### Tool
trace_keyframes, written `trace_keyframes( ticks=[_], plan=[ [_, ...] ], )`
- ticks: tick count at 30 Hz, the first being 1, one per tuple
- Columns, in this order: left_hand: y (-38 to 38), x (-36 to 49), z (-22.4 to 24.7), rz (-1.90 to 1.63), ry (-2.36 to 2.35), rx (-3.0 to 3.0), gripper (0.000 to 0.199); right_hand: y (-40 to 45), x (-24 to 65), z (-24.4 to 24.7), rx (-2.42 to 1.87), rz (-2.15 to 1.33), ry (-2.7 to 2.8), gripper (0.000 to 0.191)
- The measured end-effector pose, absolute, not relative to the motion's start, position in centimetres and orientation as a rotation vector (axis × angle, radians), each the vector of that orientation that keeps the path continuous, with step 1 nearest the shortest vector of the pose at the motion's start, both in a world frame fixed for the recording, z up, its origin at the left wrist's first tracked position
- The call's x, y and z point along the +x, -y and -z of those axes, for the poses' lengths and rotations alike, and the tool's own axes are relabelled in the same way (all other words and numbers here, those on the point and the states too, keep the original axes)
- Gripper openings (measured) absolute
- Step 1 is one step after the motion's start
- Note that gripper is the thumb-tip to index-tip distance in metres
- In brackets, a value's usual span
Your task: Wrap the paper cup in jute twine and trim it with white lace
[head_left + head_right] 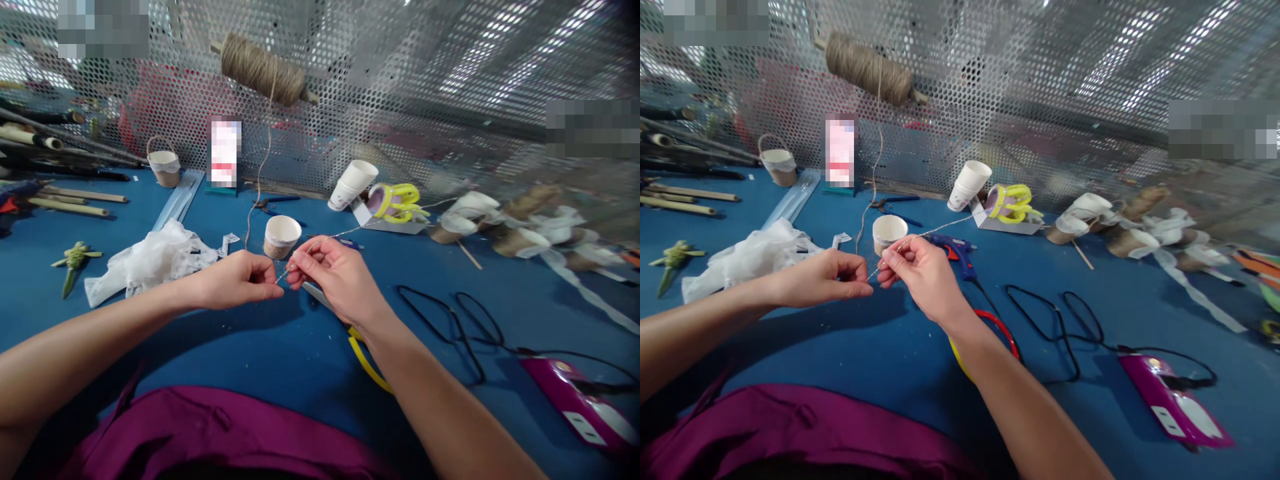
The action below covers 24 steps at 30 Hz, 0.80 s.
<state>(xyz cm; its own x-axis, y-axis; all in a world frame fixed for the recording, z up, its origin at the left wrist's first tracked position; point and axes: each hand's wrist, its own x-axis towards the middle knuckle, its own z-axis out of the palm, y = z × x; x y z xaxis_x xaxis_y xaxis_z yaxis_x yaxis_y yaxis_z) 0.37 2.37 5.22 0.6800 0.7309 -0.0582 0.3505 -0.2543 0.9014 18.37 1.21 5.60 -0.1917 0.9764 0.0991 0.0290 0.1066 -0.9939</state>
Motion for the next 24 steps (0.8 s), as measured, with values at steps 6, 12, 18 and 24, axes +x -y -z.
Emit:
trace_keyframes(
  ticks=[6,12,18,24],
  plan=[
    [-2.7,0.1,-5.2,-0.45,-0.864,1.74,0.021,-0.9,18.3,-5.7,-1.072,-1.328,1.455,0.017],
    [-3.3,-0.4,-4.6,-0.447,-0.527,1.213,0.021,-1.0,18.4,-6.1,-0.961,-1.398,1.327,0.021],
    [-3.1,0.0,-3.7,-0.402,-0.422,1.11,0.03,-0.8,18.2,-6.2,-0.937,-1.373,1.316,0.022],
    [-1.7,0.5,-5.6,-0.598,-0.973,2.019,0.017,-0.9,17.9,-5.4,-1.022,-1.144,1.378,0.017]
  ],
)
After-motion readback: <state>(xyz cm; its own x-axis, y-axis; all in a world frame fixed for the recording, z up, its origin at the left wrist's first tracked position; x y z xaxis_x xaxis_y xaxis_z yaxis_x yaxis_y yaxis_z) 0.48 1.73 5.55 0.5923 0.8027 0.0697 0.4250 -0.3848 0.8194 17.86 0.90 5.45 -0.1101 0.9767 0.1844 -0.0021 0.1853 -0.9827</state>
